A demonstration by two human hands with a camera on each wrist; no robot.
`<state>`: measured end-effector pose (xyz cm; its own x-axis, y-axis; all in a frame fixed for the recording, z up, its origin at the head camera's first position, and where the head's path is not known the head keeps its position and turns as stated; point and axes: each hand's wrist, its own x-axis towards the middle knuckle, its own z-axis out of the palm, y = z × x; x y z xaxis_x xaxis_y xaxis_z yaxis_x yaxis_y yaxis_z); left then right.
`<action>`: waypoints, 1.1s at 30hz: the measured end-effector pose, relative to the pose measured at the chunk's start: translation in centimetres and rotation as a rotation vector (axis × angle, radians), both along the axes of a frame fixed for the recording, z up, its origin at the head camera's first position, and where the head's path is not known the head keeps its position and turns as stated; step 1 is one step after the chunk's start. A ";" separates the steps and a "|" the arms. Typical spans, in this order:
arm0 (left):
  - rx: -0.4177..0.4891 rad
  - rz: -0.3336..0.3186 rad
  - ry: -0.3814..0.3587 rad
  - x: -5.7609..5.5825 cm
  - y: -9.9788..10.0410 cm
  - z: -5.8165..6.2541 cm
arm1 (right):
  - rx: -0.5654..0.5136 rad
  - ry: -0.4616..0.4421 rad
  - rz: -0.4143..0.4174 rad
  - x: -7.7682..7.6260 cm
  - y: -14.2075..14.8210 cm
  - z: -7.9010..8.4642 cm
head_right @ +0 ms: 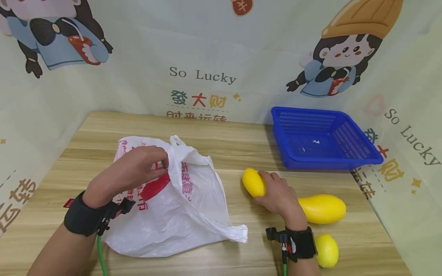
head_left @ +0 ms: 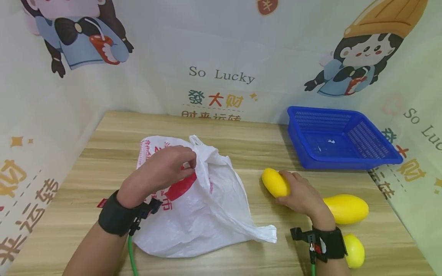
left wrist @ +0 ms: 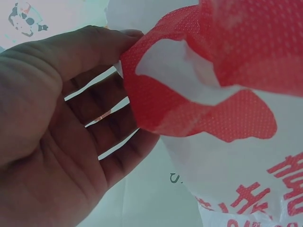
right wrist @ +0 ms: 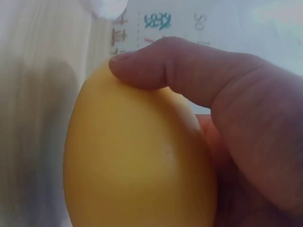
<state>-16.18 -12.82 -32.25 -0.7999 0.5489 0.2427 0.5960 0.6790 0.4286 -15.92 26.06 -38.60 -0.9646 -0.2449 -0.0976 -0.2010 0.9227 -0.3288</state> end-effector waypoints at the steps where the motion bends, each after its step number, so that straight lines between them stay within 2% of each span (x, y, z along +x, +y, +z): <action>1: 0.000 -0.002 -0.001 0.0 0.0 -0.1 | -0.003 0.013 0.013 0.0 -0.2 0.2; 10: 0.023 -0.008 -0.053 -0.2 0.4 -0.1 | 0.026 0.123 0.103 0.1 -2.2 2.2; 17: 0.052 -0.008 -0.080 -0.2 0.5 -0.2 | 0.041 0.112 0.151 0.3 -4.1 3.0; 26: 0.089 -0.036 -0.030 -0.1 0.8 -0.4 | 0.074 0.096 0.273 0.8 -6.8 3.3; 33: 0.120 -0.114 0.044 -0.3 0.8 -0.7 | 0.098 0.101 0.370 0.9 -8.7 3.6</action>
<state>-16.51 -12.01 -33.00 -0.7212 0.6002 0.3458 0.6863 0.5513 0.4745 -14.98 17.34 -35.01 -0.8189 -0.5720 -0.0469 -0.5526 0.8079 -0.2048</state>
